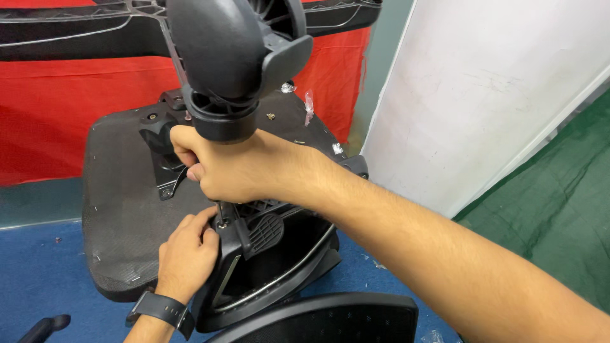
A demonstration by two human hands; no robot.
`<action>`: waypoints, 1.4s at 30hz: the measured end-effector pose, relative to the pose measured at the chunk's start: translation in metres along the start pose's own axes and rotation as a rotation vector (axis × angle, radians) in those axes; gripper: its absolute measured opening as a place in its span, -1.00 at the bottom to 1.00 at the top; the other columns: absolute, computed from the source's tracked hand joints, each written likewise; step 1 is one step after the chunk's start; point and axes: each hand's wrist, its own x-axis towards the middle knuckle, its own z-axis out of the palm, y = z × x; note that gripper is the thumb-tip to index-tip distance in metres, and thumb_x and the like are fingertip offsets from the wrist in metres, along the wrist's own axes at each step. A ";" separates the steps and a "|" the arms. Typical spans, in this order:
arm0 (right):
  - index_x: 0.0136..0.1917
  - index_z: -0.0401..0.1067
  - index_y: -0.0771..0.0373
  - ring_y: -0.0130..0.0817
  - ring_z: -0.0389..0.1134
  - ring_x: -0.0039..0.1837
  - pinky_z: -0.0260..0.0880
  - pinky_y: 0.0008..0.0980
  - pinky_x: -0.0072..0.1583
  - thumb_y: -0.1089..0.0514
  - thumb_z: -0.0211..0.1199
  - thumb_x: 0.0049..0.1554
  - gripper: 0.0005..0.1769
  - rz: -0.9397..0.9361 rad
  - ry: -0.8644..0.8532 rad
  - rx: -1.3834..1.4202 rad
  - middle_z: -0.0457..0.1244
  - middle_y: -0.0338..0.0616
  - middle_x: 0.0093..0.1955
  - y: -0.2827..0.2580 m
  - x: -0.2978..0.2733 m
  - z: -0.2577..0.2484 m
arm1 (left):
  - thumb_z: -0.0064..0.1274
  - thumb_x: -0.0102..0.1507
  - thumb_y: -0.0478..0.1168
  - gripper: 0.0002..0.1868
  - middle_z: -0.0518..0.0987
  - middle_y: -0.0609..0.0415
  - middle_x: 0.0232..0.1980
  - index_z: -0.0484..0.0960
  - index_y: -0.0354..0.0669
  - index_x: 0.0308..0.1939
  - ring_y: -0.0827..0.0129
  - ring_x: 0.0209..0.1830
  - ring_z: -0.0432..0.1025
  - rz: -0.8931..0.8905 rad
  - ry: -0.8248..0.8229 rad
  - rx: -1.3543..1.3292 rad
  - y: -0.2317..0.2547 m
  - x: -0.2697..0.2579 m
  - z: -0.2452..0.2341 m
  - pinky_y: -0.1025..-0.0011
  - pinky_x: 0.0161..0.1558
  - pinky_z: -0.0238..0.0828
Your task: The person uses a screwdriver to tighten screws on the underside of an overturned office chair, securing the base and armrest brackets to the seat. The person works methodically on multiple fasteners while the chair remains upside down.
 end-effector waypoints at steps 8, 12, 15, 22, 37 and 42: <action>-0.05 0.35 0.31 -0.19 0.47 -0.23 0.46 -0.16 -0.17 -0.06 0.30 0.20 -0.63 0.266 0.040 -0.222 0.31 -0.11 -0.36 -0.011 0.006 -0.007 | -0.16 0.24 -0.18 -0.54 0.61 0.01 -0.05 0.58 0.07 0.21 0.07 0.00 0.52 0.015 0.025 -0.021 0.013 -0.004 0.004 0.14 0.02 0.40; -0.09 0.46 0.25 -0.14 0.42 -0.17 0.42 -0.11 -0.26 0.07 0.36 0.05 -0.76 -0.044 -0.100 -0.042 0.32 -0.14 -0.21 -0.012 0.006 -0.018 | -0.14 0.23 -0.18 -0.55 0.60 -0.01 -0.03 0.56 -0.02 0.20 0.04 -0.02 0.52 0.023 0.017 -0.012 0.017 -0.004 0.006 0.12 -0.01 0.41; 0.08 0.40 0.28 -0.05 0.47 -0.15 0.43 -0.15 -0.25 -0.01 0.34 0.04 -0.57 -0.073 0.198 -0.126 0.35 -0.05 -0.15 -0.026 0.002 -0.012 | -0.14 0.23 -0.19 -0.56 0.61 -0.02 -0.04 0.56 -0.05 0.19 0.04 -0.04 0.52 0.023 0.007 -0.029 0.018 -0.003 0.006 0.12 0.00 0.41; 0.02 0.37 0.22 -0.13 0.48 -0.14 0.45 -0.06 -0.12 -0.03 0.24 0.20 -0.71 0.444 -0.112 -0.159 0.37 -0.07 -0.26 -0.037 0.009 -0.027 | -0.13 0.20 -0.21 -0.58 0.63 0.00 -0.02 0.58 -0.08 0.13 0.06 -0.03 0.53 0.042 -0.009 -0.071 0.029 -0.001 0.003 0.12 -0.02 0.41; -0.09 0.43 0.22 -0.12 0.47 -0.24 0.39 -0.10 -0.17 0.01 0.24 0.13 -0.76 0.402 -0.154 -0.265 0.38 -0.04 -0.34 -0.018 0.005 -0.032 | -0.02 0.10 -0.20 -0.60 0.65 -0.10 -0.31 0.65 -0.11 0.01 0.00 -0.21 0.56 -0.017 -0.058 -0.123 0.032 0.009 0.001 0.10 -0.06 0.44; -0.07 0.49 0.11 -0.13 0.45 -0.20 0.37 -0.10 -0.27 0.09 0.32 0.04 -0.83 0.049 -0.120 -0.241 0.36 -0.08 -0.18 -0.017 0.009 -0.033 | -0.02 0.09 -0.22 -0.61 0.63 -0.10 -0.34 0.64 -0.14 -0.01 -0.01 -0.25 0.56 0.011 -0.055 -0.159 0.030 0.010 0.000 0.11 -0.11 0.44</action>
